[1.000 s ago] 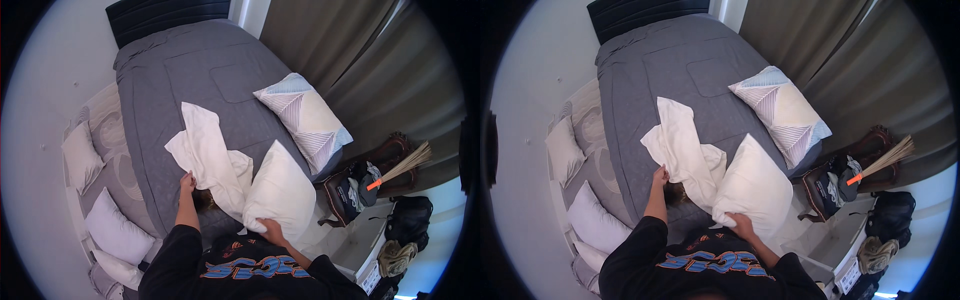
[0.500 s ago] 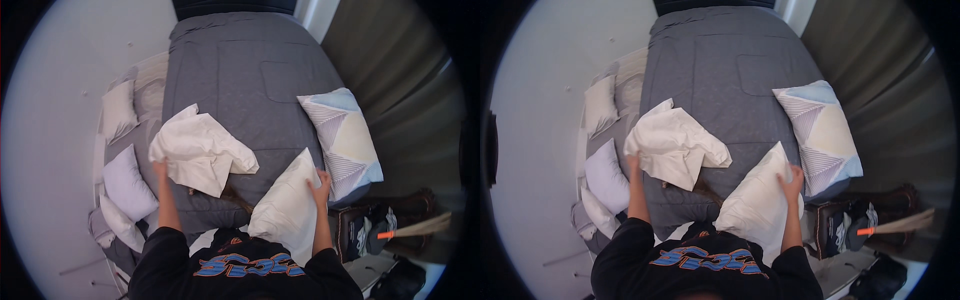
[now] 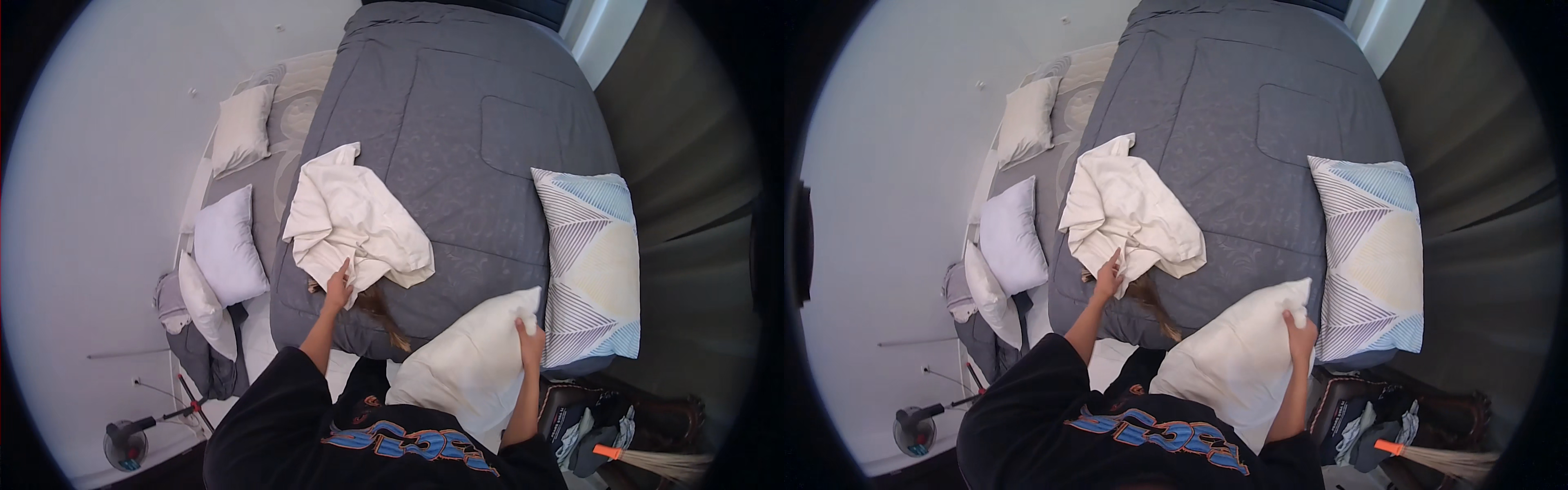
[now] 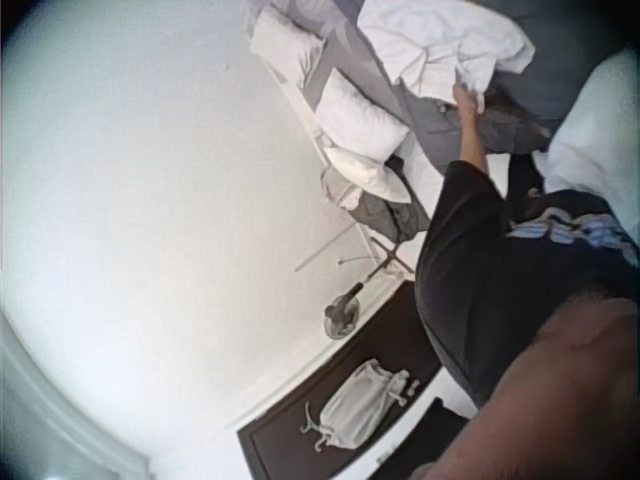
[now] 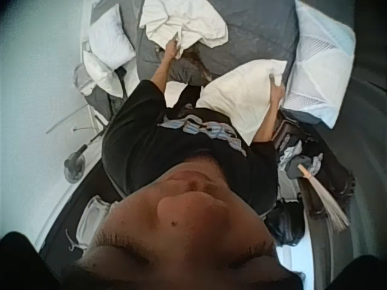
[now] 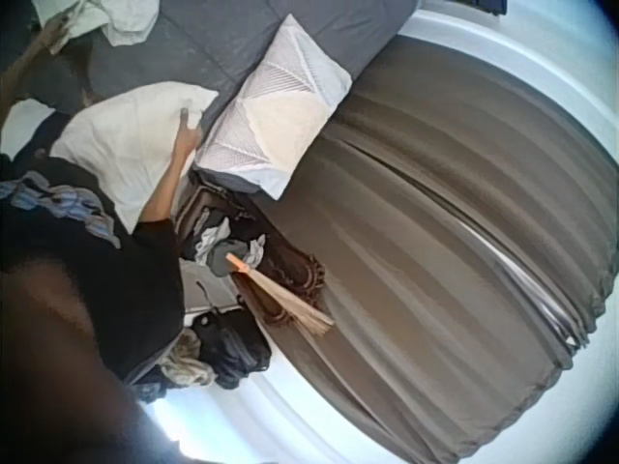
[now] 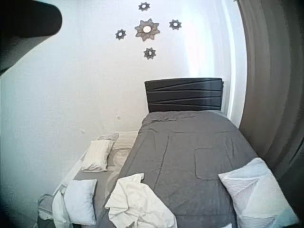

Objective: The person puts a white pillowcase onto a pillow on a bed. They struggle to fit the pillow inside the case, repeatedly adjusting the fabric and the pillow. A small cat is present on the bed and interacts with the person's hands and the pillow during the process.

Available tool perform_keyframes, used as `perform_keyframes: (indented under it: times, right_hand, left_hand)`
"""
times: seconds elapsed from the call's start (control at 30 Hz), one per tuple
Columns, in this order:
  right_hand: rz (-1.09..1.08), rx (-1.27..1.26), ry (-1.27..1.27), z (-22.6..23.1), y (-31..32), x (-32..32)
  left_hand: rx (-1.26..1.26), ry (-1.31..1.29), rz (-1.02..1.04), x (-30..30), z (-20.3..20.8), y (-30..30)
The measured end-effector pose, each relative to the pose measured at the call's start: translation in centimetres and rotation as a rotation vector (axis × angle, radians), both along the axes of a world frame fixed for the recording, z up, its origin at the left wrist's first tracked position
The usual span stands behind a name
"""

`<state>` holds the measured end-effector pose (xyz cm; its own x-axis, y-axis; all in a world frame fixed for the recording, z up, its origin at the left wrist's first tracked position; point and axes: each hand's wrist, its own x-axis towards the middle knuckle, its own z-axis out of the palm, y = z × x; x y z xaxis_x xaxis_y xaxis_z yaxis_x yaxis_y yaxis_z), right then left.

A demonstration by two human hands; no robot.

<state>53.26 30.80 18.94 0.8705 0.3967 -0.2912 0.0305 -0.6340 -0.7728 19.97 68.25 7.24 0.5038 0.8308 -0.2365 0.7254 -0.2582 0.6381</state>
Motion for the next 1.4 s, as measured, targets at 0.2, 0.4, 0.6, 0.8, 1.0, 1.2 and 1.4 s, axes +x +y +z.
perform_keyframes:
  times: [0.2,0.4,0.6,0.8,1.0,1.2,1.4]
  right_hand:
    - [-0.237,0.192,0.028,6.9,-1.1,-0.6]
    - [-0.229,0.315,-0.068,14.7,2.6,-2.9]
    - [-0.202,0.374,-0.401,22.1,9.2,-7.3]
    - [0.289,0.036,-0.444,21.0,12.9,-11.4]
    - [0.76,-0.002,-0.584,19.1,14.7,-16.3]
    - [0.804,-0.075,-0.614,20.2,17.2,-16.3]
    - [0.812,-0.023,-0.663,19.5,19.4,-17.1]
  left_hand:
    - [-0.555,0.241,-0.453,-11.5,5.5,7.7]
    - [-0.195,0.633,-0.372,-16.5,6.0,13.2]
    - [0.117,0.175,-0.215,-6.6,4.0,8.6]
    - [0.18,0.282,-0.467,-1.0,-0.9,6.9]
    - [0.124,0.136,-0.293,0.6,-2.7,7.4]
    - [0.09,-0.217,-0.178,2.5,-0.9,11.4]
    - [0.122,-0.091,-0.215,4.1,7.9,14.1]
